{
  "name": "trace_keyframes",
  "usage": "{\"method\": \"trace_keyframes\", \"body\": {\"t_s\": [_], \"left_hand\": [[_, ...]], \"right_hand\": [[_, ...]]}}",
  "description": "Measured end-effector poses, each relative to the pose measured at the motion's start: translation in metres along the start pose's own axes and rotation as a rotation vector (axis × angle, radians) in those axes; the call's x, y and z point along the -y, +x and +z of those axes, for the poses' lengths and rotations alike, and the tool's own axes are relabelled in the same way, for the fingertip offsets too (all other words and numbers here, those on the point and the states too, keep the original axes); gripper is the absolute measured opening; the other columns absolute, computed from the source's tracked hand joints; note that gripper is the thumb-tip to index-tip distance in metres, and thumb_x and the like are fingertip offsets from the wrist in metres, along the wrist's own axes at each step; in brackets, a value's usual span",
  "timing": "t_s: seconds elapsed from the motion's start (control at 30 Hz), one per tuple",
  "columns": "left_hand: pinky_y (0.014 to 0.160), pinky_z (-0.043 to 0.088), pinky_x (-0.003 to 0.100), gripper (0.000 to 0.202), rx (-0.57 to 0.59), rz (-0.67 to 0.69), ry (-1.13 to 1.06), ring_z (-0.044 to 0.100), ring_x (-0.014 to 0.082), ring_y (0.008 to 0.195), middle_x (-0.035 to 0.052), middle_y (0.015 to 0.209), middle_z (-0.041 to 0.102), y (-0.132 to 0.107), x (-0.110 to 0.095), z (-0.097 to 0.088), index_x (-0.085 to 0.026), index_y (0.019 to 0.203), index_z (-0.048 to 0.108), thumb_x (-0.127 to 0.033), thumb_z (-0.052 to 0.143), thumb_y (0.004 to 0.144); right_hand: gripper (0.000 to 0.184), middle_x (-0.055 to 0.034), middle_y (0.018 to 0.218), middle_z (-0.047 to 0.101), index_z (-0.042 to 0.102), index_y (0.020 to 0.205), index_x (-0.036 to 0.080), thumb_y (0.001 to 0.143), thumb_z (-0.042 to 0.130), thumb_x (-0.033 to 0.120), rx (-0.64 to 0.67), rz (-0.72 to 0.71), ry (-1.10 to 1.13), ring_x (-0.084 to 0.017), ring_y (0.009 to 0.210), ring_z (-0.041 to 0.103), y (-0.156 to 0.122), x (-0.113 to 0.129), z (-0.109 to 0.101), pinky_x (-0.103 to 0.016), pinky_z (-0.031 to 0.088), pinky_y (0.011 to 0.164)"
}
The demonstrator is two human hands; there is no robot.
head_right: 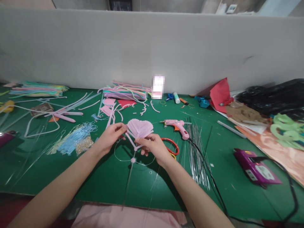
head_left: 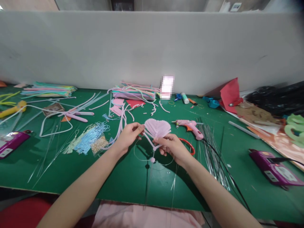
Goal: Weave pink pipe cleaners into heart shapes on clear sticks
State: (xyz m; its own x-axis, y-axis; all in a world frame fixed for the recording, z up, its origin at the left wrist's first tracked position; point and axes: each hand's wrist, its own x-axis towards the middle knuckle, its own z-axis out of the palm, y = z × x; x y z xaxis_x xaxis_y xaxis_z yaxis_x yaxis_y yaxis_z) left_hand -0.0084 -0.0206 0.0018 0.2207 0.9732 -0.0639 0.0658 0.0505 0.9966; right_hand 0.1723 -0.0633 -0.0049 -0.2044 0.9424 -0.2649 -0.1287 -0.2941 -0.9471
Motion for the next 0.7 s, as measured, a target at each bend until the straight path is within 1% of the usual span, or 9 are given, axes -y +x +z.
{"method": "trace_keyframes", "body": {"t_s": [0.17, 0.27, 0.33, 0.37, 0.43, 0.47, 0.53, 0.6, 0.7], "left_hand": [[0.056, 0.044, 0.022, 0.037, 0.028, -0.074, -0.092, 0.053, 0.0123, 0.065, 0.0007, 0.069, 0.054, -0.001, -0.001, -0.001, -0.015, 0.069, 0.057, -0.051, 0.065, 0.075], [0.057, 0.045, 0.024, 0.039, 0.057, -0.168, -0.127, 0.058, 0.0158, 0.074, 0.0042, 0.079, 0.059, -0.002, -0.003, -0.003, -0.016, 0.077, 0.059, -0.054, 0.059, 0.079], [0.059, 0.047, 0.027, 0.037, -0.002, -0.150, -0.049, 0.060, 0.0185, 0.081, 0.0061, 0.089, 0.060, -0.003, -0.005, -0.003, -0.017, 0.084, 0.059, -0.053, 0.056, 0.081], [0.062, 0.048, 0.029, 0.034, -0.054, -0.081, 0.032, 0.060, 0.0194, 0.084, 0.0064, 0.092, 0.060, -0.003, -0.006, -0.004, -0.017, 0.086, 0.059, -0.051, 0.056, 0.083], [0.073, 0.048, 0.033, 0.024, -0.140, 0.165, 0.251, 0.058, 0.0205, 0.091, 0.0055, 0.094, 0.060, -0.006, -0.009, -0.004, -0.019, 0.087, 0.059, -0.043, 0.056, 0.085], [0.080, 0.047, 0.036, 0.019, -0.144, 0.302, 0.369, 0.057, 0.0207, 0.096, 0.0052, 0.095, 0.059, -0.007, -0.010, -0.003, -0.019, 0.086, 0.060, -0.038, 0.056, 0.085], [0.095, 0.042, 0.040, 0.014, -0.069, 0.507, 0.574, 0.053, 0.0213, 0.105, 0.0056, 0.103, 0.058, -0.010, -0.011, -0.002, -0.021, 0.084, 0.064, -0.033, 0.057, 0.086], [0.101, 0.037, 0.043, 0.014, 0.018, 0.577, 0.733, 0.048, 0.0233, 0.115, 0.0070, 0.114, 0.055, -0.012, -0.009, 0.000, -0.021, 0.084, 0.067, -0.031, 0.057, 0.085], [0.105, 0.034, 0.047, 0.013, 0.047, 0.595, 0.912, 0.040, 0.0287, 0.124, 0.0098, 0.120, 0.053, -0.013, -0.004, 0.002, -0.020, 0.081, 0.068, -0.028, 0.058, 0.084]], "right_hand": [[0.032, 0.0038, 0.046, 0.053, 0.070, 0.067, 0.014, 0.064, 0.077, 0.045, 0.007, 0.003, -0.028, -0.008, 0.041, 0.051, 0.001, -0.001, -0.001, -0.019, 0.036, 0.040], [0.035, 0.0034, 0.046, 0.053, 0.069, 0.066, 0.014, 0.063, 0.077, 0.047, -0.031, -0.002, -0.039, -0.009, 0.042, 0.052, 0.004, -0.003, -0.003, -0.019, 0.037, 0.040], [0.035, 0.0034, 0.046, 0.054, 0.068, 0.067, 0.014, 0.063, 0.077, 0.048, -0.062, -0.012, -0.056, -0.009, 0.042, 0.053, 0.006, -0.005, -0.004, -0.020, 0.037, 0.040], [0.036, 0.0033, 0.046, 0.054, 0.068, 0.067, 0.014, 0.064, 0.077, 0.048, -0.078, -0.021, -0.070, -0.010, 0.042, 0.053, 0.007, -0.006, -0.005, -0.020, 0.038, 0.040], [0.036, 0.0030, 0.046, 0.054, 0.067, 0.068, 0.014, 0.065, 0.076, 0.049, -0.098, -0.042, -0.099, -0.010, 0.042, 0.054, 0.008, -0.007, -0.005, -0.020, 0.038, 0.039], [0.036, 0.0029, 0.046, 0.054, 0.067, 0.068, 0.014, 0.065, 0.075, 0.049, -0.100, -0.050, -0.114, -0.011, 0.042, 0.054, 0.008, -0.007, -0.005, -0.020, 0.039, 0.039], [0.035, 0.0023, 0.047, 0.056, 0.066, 0.068, 0.014, 0.066, 0.074, 0.048, -0.092, -0.055, -0.145, -0.011, 0.042, 0.055, 0.008, -0.008, -0.005, -0.020, 0.039, 0.038], [0.035, 0.0014, 0.050, 0.059, 0.066, 0.069, 0.013, 0.067, 0.073, 0.048, -0.070, -0.061, -0.187, -0.010, 0.041, 0.056, 0.007, -0.008, -0.005, -0.020, 0.040, 0.038], [0.034, 0.0006, 0.054, 0.061, 0.067, 0.073, 0.013, 0.070, 0.071, 0.047, -0.024, -0.084, -0.241, -0.010, 0.042, 0.057, 0.007, -0.009, -0.005, -0.020, 0.042, 0.038]]}}
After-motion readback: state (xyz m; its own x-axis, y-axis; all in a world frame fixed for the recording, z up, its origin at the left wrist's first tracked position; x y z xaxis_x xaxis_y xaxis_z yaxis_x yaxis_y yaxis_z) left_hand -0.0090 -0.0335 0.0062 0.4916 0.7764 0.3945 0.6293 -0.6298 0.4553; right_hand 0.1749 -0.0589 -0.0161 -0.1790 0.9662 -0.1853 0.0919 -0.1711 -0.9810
